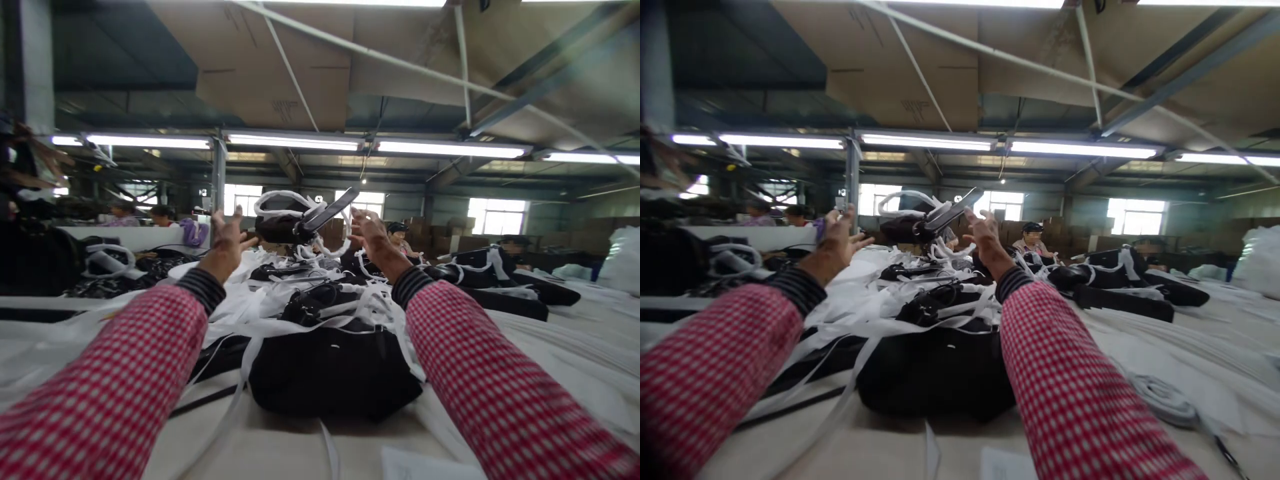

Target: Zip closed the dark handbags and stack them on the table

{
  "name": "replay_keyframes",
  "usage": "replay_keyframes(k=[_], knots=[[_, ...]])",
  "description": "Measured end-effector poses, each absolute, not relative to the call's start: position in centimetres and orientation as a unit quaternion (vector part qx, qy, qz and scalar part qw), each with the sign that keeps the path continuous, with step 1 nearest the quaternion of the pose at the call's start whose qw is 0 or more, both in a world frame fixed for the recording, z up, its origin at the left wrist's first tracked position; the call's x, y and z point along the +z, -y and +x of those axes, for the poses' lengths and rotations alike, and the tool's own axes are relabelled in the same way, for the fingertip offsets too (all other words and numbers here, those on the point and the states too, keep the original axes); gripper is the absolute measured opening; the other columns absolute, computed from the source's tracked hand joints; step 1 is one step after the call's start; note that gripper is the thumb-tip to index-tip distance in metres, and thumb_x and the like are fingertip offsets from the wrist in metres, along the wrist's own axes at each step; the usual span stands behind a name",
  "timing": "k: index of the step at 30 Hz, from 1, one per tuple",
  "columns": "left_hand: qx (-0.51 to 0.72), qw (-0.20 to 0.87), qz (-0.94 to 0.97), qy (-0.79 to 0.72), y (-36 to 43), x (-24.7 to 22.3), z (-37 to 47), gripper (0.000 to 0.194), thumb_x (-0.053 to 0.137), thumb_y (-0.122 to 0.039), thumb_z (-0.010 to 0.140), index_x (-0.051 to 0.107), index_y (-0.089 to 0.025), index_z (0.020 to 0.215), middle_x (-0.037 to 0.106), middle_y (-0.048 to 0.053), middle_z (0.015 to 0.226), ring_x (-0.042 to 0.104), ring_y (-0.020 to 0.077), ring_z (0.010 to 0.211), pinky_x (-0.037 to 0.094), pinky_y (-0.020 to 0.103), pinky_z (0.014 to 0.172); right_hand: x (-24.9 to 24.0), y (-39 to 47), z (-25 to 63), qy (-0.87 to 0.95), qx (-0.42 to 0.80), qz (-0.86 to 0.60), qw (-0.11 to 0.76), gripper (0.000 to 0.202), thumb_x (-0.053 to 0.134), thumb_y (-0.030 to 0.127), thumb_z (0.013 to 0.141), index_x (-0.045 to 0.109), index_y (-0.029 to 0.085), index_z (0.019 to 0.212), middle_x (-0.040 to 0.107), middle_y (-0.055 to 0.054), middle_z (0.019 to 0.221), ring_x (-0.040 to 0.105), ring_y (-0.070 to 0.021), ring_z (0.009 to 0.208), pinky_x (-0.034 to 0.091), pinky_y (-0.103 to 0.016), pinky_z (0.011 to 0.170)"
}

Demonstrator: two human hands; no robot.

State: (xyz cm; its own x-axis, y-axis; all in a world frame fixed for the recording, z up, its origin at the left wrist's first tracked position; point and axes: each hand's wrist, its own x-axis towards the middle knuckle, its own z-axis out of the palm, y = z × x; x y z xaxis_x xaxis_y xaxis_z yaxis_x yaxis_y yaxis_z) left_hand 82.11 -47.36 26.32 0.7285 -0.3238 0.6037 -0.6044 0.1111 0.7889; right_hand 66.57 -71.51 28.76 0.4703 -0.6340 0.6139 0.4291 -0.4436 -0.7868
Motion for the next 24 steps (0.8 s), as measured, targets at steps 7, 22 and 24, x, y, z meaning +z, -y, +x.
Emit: replay_keyframes(k=[7, 22, 24], knots=[[0.037, 0.440, 0.782, 0.440, 55.1, 12.3, 81.9, 0.043, 0.076, -0.036, 0.084, 0.066, -0.015, 0.120, 0.072, 0.017, 0.122, 0.065, 0.0368, 0.119, 0.050, 0.052, 0.104, 12.4, 73.7, 60.3, -0.177, -0.236, -0.900, 0.320, 0.026, 0.068, 0.039, 0.087, 0.071, 0.014, 0.090, 0.069, -0.009, 0.092, 0.065, -0.0241, 0.088, 0.055, -0.035, 0.074], [0.124, -0.017, 0.782, 0.610, 49.9, 7.8, 74.5, 0.031, 0.037, -0.014, 0.099, 0.066, -0.021, 0.091, 0.067, 0.008, 0.086, 0.063, 0.0276, 0.082, 0.044, 0.044, 0.082, 9.1, 74.7, 55.6, -0.198, -0.250, -0.948, 0.001, 0.041, 0.065, 0.028, 0.092, 0.062, 0.019, 0.132, 0.062, -0.014, 0.134, 0.052, -0.0340, 0.126, 0.041, -0.046, 0.106], [0.130, -0.005, 0.795, 0.592, 48.4, 8.4, 75.3, 0.035, 0.033, -0.013, 0.098, 0.062, -0.021, 0.080, 0.064, 0.008, 0.084, 0.061, 0.0261, 0.078, 0.041, 0.039, 0.074, 9.3, 75.8, 54.9, -0.227, -0.228, -0.945, 0.061, 0.039, 0.066, 0.035, 0.092, 0.066, 0.021, 0.129, 0.067, -0.012, 0.127, 0.058, -0.0326, 0.121, 0.043, -0.045, 0.102]])
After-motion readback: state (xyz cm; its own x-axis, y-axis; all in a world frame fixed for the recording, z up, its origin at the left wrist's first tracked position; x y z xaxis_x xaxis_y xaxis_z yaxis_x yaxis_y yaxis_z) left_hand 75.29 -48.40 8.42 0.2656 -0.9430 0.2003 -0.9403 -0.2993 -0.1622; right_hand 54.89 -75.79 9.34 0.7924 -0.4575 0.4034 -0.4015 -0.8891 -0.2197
